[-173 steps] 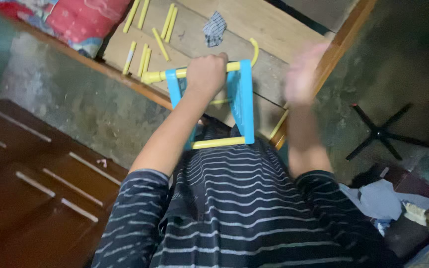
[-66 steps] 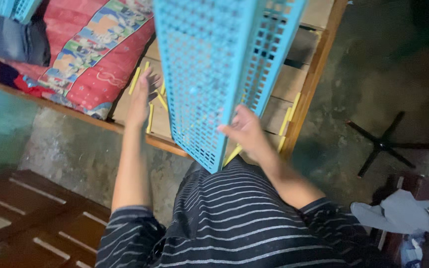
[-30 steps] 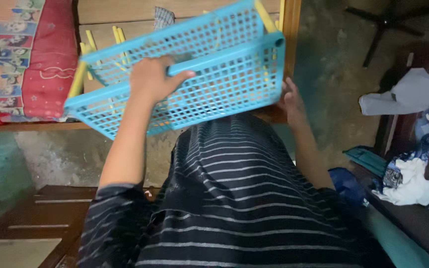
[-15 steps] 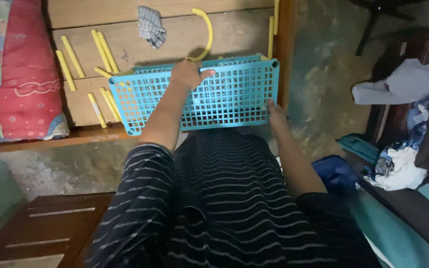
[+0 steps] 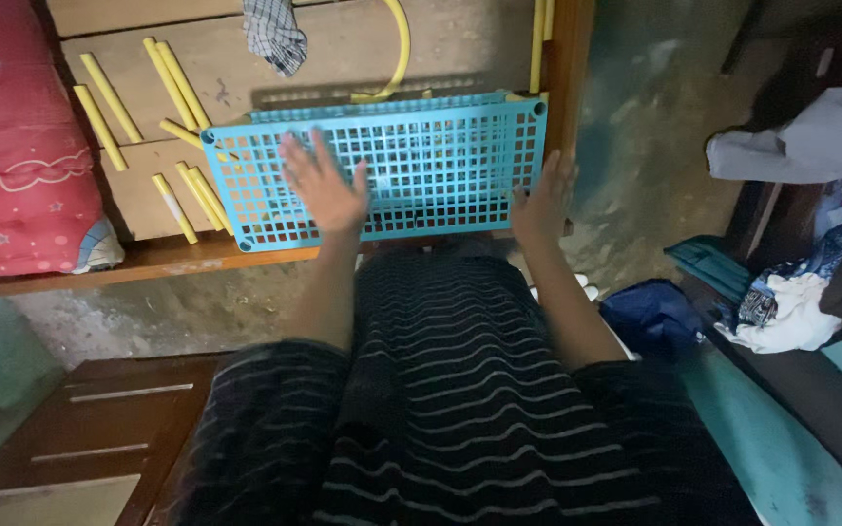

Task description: The person assembles a blue plastic rack by inserting yellow rods into the grid holes and attaching multiple blue grid panels. The person repeatedly adjusts the rods and panels to form a stable structure on a wooden workbench.

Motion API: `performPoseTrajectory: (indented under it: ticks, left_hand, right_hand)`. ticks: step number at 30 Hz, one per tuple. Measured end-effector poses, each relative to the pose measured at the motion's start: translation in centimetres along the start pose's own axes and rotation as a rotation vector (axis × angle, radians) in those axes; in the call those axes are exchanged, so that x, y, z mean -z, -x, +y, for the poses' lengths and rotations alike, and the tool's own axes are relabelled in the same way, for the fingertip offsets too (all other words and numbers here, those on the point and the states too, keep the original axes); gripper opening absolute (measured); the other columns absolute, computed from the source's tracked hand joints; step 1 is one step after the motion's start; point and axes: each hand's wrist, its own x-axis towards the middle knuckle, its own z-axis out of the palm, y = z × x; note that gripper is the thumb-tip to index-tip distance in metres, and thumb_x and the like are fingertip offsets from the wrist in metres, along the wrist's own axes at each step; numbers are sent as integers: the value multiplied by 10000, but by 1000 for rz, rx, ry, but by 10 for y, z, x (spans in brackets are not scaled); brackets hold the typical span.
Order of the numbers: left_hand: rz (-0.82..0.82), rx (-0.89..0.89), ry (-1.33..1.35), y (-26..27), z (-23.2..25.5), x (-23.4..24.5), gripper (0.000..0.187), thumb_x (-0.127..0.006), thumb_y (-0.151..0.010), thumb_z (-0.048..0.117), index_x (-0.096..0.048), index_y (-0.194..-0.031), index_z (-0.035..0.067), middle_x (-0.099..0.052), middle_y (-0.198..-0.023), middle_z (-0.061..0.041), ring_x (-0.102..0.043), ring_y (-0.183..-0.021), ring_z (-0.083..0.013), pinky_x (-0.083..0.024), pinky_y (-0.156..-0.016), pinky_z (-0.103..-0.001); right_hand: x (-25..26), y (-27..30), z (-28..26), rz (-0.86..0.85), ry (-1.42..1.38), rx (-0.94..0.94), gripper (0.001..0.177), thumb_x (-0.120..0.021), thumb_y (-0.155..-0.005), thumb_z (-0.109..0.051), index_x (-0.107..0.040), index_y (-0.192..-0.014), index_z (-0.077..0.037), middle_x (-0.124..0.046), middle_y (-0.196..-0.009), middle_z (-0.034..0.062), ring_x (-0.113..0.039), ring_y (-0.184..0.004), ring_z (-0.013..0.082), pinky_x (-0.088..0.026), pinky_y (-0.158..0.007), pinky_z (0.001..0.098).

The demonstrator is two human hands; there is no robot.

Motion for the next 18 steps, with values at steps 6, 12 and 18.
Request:
performPoseTrajectory:
  ticks: [6, 12, 18]
  left_hand:
    - [37, -33, -108, 26, -35, -17, 885, -546, -1048, 604, -272, -1648, 14, -130, -1688, -327, -100, -1577, -507, -111, -1264, -663]
    - [131, -51, -100, 19, -30, -24, 819, -422, -1073, 611, -353, -1598, -14, -240, -1650, -348, -213, -1549, -541, -161, -1255, -679]
    - [138, -47, -110, 23, -31, -23, 812, -382, -1075, 615, -363, -1601, -4, -240, -1658, -335, -216, -1556, -541, -157, -1272, -683]
  right_hand:
    - [-12, -15, -44, -4, 233, 394, 791, -449, -1116, -519, -169, -1676, -35, -52, -1728, 243, -44, -1596, 467, -22, -1259, 666]
    - [-36, -21, -35, 174, 316, 439, 733, -361, -1130, -511, -205, -1672, -43, -61, -1734, 205, 3, -1609, 413, 32, -1266, 661]
    - [-48, -19, -24, 197, 330, 439, 729, -359, -1152, -522, -221, -1689, -50, -75, -1746, 198, 6, -1621, 394, 66, -1286, 637]
